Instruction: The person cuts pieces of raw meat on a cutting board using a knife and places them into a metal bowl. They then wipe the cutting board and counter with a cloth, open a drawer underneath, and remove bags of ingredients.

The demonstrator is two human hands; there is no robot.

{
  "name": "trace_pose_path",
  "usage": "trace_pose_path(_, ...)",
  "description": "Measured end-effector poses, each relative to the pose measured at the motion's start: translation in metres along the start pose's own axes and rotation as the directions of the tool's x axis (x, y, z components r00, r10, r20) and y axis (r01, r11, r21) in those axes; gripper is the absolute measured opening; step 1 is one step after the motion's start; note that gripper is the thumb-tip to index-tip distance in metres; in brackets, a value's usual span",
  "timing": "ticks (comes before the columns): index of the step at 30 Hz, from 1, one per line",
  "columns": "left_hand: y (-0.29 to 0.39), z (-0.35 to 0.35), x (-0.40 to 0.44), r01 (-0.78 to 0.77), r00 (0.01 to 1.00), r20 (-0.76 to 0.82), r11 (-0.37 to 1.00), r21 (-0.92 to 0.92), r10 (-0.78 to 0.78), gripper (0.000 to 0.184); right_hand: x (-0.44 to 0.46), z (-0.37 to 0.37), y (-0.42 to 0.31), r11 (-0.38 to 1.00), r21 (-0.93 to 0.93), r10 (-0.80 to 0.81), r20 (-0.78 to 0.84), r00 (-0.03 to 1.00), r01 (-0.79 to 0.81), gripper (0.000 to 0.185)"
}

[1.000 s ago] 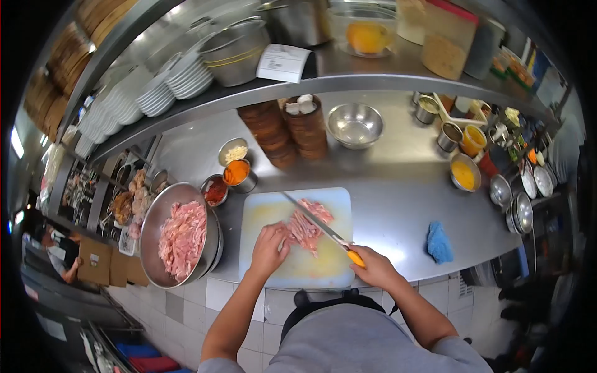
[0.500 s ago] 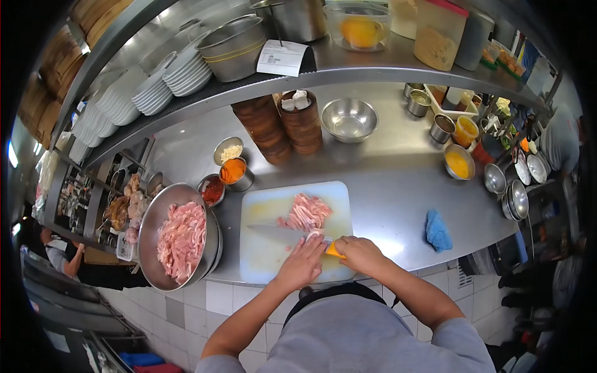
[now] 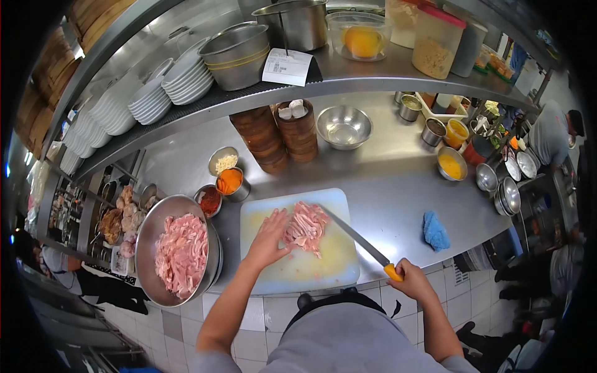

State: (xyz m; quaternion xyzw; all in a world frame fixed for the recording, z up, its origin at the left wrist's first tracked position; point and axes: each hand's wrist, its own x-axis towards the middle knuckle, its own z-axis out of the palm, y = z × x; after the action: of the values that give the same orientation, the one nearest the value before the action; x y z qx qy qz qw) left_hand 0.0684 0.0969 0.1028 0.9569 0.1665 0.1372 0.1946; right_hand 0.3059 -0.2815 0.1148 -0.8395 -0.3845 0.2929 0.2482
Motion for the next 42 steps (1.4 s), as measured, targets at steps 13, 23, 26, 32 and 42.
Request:
trace_pose_path(13,-0.035,0.030,0.091,-0.459,0.749,0.582,0.882,0.108,0.319,0.128,-0.039,0.050,-0.004,0.960,0.242,0.189,-0.200,0.961,-0.138,0.046)
trace_pose_path(23,-0.031,0.032,0.099,-0.255,0.710,0.695,0.962,0.099,0.117,0.104,-0.055,0.062,-0.005,0.939,0.290,0.248,-0.194,0.949,-0.186,0.046)
trace_pose_path(26,-0.032,0.036,0.074,-0.261,0.788,0.595,0.961,0.093,0.157,0.093,-0.052,0.064,-0.003,0.944,0.274,0.238,-0.187,0.953,-0.182,0.046)
trace_pose_path(32,-0.014,0.039,0.025,-0.046,0.914,0.404,0.983,0.176,-0.030,0.085,-0.031,0.067,0.000,0.963,0.224,0.181,-0.139,0.974,-0.148,0.044)
trace_pose_path(42,0.002,0.056,0.015,0.201,0.956,0.173,0.960,0.195,-0.236,0.066,0.024,0.073,-0.010,0.976,0.219,0.019,-0.024,1.000,-0.013,0.044)
